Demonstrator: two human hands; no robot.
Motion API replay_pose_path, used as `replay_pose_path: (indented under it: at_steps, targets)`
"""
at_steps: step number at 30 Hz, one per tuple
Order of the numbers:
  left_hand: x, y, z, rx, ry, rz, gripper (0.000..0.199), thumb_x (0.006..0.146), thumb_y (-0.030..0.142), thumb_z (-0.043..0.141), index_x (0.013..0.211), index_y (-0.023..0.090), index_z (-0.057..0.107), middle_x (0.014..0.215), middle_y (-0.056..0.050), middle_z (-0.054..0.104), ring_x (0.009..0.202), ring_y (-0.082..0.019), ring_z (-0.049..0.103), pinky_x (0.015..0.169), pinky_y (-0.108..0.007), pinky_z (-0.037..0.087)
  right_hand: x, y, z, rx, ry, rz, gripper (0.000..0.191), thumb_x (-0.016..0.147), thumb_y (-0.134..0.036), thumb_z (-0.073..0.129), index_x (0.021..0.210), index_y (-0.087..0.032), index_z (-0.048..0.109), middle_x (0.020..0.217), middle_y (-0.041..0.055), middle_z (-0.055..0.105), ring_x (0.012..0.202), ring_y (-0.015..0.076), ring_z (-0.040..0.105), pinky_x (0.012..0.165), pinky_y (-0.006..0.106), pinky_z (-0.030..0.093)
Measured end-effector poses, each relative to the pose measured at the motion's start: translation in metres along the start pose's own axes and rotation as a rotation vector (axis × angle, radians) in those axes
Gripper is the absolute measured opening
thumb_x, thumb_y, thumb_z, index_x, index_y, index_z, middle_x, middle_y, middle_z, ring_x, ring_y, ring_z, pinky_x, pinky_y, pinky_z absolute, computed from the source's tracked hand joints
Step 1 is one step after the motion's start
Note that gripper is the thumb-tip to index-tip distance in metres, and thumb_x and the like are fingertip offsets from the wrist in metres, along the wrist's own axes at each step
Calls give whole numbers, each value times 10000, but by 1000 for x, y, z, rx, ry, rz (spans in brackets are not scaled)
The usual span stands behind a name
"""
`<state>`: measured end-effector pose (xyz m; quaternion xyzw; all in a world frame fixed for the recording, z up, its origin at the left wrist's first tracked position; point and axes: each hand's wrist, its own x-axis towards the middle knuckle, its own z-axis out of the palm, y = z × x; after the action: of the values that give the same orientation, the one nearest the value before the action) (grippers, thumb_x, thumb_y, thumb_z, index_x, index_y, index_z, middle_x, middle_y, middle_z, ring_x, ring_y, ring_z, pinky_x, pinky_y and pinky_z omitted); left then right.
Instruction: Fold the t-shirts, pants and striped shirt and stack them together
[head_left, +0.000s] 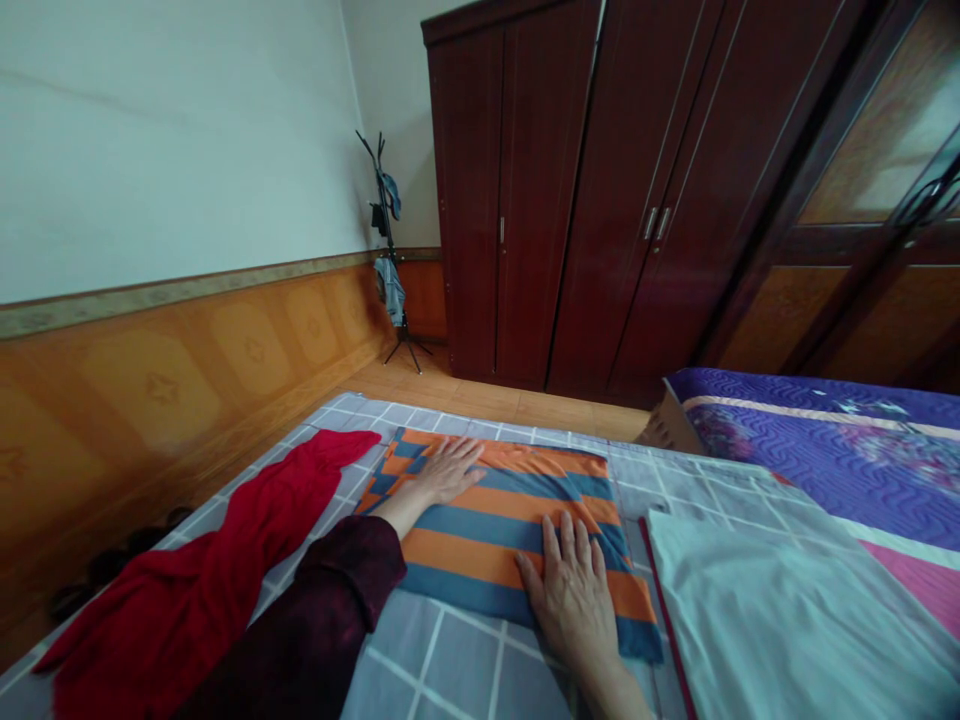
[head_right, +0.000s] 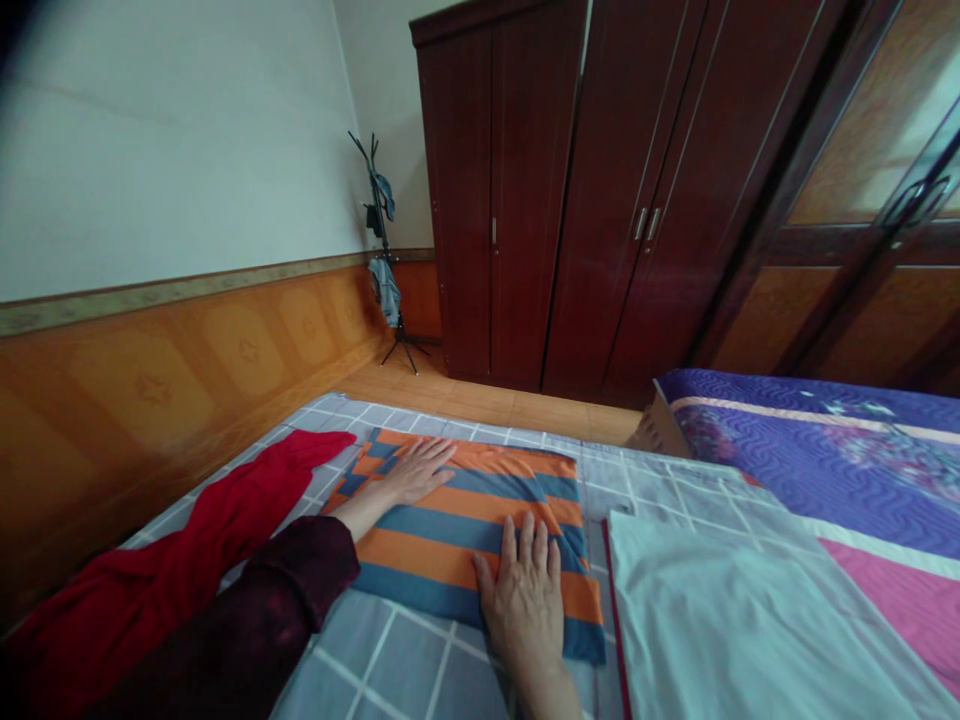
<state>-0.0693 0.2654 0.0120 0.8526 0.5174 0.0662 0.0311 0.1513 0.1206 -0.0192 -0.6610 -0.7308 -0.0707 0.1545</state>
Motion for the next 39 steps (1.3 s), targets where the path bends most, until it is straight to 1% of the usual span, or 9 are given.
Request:
replay_pose_path:
  at_steps: [5, 11, 16, 19, 22, 28, 31, 36, 39]
  targets:
    - [-59, -59, -23, 34, 35, -184, 560, 937, 423, 345, 1434, 170, 300, 1482, -132, 293, 1382, -312, 203, 1083, -549, 146, 3, -1, -7, 7, -78, 45, 670, 869, -518, 443, 1373, -76, 417, 1453, 206, 307, 1347, 350, 258, 1086, 496, 191]
    - [-136, -62, 3, 56, 58, -55, 603, 928, 496, 339, 1459, 242, 209, 1509, -44, 238, 1389, -252, 202, 1113, -458, 187, 5, -12, -16, 39, -149, 92, 653, 871, -500, 435, 1379, -90, 411, 1461, 186, 302, 1358, 342, 233, 1096, 498, 169]
    - [-152, -62, 20, 84, 163, -53, 577, 922, 494, 368, 1442, 267, 263, 1492, -24, 289, 1365, -253, 272, 1116, -456, 207, 15, -62, -17, 185, -240, -74, 626, 880, -509, 423, 1389, -144, 404, 1480, 140, 283, 1368, 319, 221, 1103, 473, 172]
    - [-149, -63, 22, 60, 184, -47, 567, 922, 487, 374, 1438, 274, 273, 1487, -20, 303, 1356, -248, 293, 1112, -454, 222, 40, -71, -10, 219, -239, -189, 626, 902, -551, 343, 1399, -172, 385, 1488, 114, 281, 1372, 297, 216, 1107, 458, 155]
    - [-149, -65, 22, 32, 177, -59, 562, 920, 486, 373, 1434, 279, 282, 1482, -18, 317, 1348, -250, 309, 1102, -464, 241, 75, -40, -2, 84, -247, -126, 629, 896, -578, 336, 1412, -218, 357, 1494, 68, 286, 1378, 260, 205, 1108, 424, 146]
    - [-148, -63, 18, -8, 146, -73, 562, 919, 497, 361, 1424, 254, 321, 1476, -25, 324, 1350, -259, 305, 1108, -477, 231, 117, 40, 10, -48, -207, 133, 595, 931, -486, 308, 1420, -147, 331, 1481, 132, 300, 1355, 310, 240, 1077, 510, 133]
    - [-148, -61, 16, -38, 150, -82, 567, 911, 505, 377, 1419, 257, 337, 1475, -23, 329, 1358, -261, 287, 1119, -479, 208, 119, 43, 13, -78, -201, 161, 575, 924, -476, 333, 1406, -163, 356, 1476, 114, 317, 1349, 299, 257, 1075, 486, 162]
    - [-149, -63, 18, -126, 217, -126, 585, 890, 490, 429, 1400, 208, 377, 1473, -85, 334, 1347, -264, 309, 1108, -468, 241, 103, 45, 0, -103, -167, 215, 599, 899, -408, 377, 1385, -59, 340, 1447, 204, 321, 1328, 316, 295, 1018, 447, 281]
    - [-147, -67, 19, -178, 288, -206, 586, 862, 432, 484, 1376, 164, 405, 1450, -133, 366, 1324, -281, 347, 1080, -466, 296, 81, 62, -15, -92, -202, 202, 514, 868, -398, 406, 1264, -78, 480, 1270, 194, 526, 1185, 287, 485, 943, 394, 370]
